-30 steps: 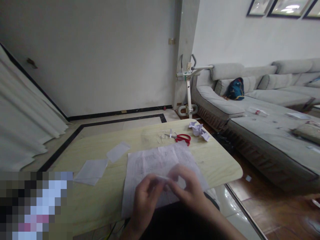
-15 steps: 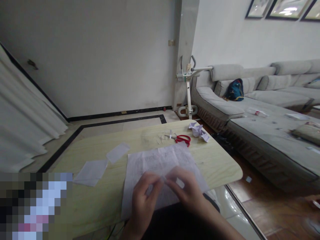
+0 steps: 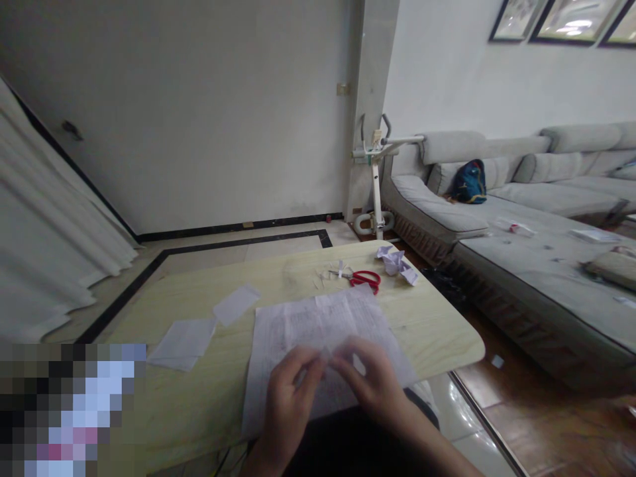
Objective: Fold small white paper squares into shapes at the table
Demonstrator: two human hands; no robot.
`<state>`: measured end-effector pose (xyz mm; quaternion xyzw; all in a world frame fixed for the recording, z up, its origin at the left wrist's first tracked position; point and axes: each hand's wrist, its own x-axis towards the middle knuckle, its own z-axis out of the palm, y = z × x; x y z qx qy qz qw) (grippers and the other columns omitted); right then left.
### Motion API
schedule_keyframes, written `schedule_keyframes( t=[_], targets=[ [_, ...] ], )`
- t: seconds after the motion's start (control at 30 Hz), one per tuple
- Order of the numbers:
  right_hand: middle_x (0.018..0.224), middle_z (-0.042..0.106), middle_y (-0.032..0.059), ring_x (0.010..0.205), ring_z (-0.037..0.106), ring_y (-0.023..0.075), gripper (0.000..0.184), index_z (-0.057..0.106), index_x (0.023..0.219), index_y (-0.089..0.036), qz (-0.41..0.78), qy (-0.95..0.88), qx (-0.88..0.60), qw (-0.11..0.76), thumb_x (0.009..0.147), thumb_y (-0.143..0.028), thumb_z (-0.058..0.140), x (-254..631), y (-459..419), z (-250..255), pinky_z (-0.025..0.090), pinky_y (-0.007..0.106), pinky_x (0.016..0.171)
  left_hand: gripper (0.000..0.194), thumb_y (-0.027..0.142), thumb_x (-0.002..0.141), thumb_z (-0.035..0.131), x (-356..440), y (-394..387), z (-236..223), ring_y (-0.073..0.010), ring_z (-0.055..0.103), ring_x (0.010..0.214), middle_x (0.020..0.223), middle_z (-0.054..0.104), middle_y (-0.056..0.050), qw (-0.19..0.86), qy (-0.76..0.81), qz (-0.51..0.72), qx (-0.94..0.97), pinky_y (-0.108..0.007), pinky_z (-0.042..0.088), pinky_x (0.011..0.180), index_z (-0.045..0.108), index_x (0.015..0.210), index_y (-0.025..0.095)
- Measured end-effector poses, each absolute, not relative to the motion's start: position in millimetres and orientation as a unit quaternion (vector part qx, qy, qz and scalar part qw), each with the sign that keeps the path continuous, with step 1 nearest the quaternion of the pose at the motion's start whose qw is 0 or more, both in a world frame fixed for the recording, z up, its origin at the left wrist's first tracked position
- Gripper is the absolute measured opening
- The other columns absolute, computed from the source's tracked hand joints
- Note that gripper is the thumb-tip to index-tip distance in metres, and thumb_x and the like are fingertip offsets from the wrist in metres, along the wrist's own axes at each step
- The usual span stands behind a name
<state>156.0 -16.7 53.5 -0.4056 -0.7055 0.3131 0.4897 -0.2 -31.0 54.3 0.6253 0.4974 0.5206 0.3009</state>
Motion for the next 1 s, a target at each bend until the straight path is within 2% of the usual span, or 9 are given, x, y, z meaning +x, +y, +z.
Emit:
schedule_keyframes(
  t=[0.2, 0.4, 0.63, 0.8, 1.0],
  targets=[
    [0.069, 0.060, -0.0003, 0.066, 0.055, 0.0146, 0.015, 0.059, 0.075, -0.019, 0.331, -0.719, -0.408, 0.455, 0.087, -0.028, 0.062, 157.1, -15.3, 53.8, 0.046, 0.026, 0.062, 0.022, 0.031, 0.089, 0.056, -1.1, -30.5, 58.2, -0.0165, 0.064, 0.063, 0.066, 0.067, 0.000, 0.307, 0.511, 0.511, 0.620, -0.024, 0.052, 0.060, 0.067, 0.074, 0.019],
    [0.060, 0.050, -0.0023, 0.058, 0.047, 0.0129, 0.030, 0.051, 0.062, -0.019, 0.318, -0.731, -0.423, 0.431, 0.090, -0.031, 0.055, 156.0, -17.5, 51.5, 0.039, 0.025, 0.054, 0.019, 0.028, 0.088, 0.056, -0.4, -31.6, 56.5, -0.0167, 0.066, 0.069, 0.073, 0.069, -0.002, 0.325, 0.481, 0.505, 0.639, -0.024, 0.054, 0.063, 0.070, 0.078, 0.019],
    [0.057, 0.047, -0.0013, 0.057, 0.046, 0.0154, 0.042, 0.050, 0.059, -0.022, 0.352, -0.681, -0.419, 0.486, 0.091, -0.050, 0.048, 156.0, -20.8, 53.3, 0.041, 0.026, 0.053, 0.021, 0.038, 0.087, 0.057, 3.0, -33.6, 50.8, -0.0168, 0.066, 0.066, 0.075, 0.071, -0.002, 0.404, 0.513, 0.493, 0.575, -0.025, 0.055, 0.060, 0.068, 0.088, 0.019],
    [0.061, 0.048, -0.0015, 0.062, 0.049, 0.0156, 0.037, 0.049, 0.062, -0.021, 0.388, -0.681, -0.419, 0.457, 0.090, -0.046, 0.051, 157.0, -20.2, 54.4, 0.042, 0.026, 0.059, 0.022, 0.039, 0.088, 0.054, 2.0, -35.4, 51.4, -0.0147, 0.061, 0.060, 0.064, 0.062, 0.002, 0.424, 0.507, 0.480, 0.577, -0.023, 0.051, 0.056, 0.062, 0.081, 0.020],
    [0.060, 0.043, -0.0030, 0.061, 0.045, 0.0142, 0.037, 0.043, 0.060, -0.020, 0.431, -0.675, -0.416, 0.431, 0.089, -0.042, 0.052, 159.8, -19.7, 58.4, 0.039, 0.026, 0.059, 0.028, 0.040, 0.091, 0.049, 0.5, -40.1, 53.7, -0.0138, 0.056, 0.063, 0.063, 0.055, 0.003, 0.449, 0.487, 0.431, 0.612, -0.022, 0.047, 0.059, 0.058, 0.074, 0.020]
  ],
)
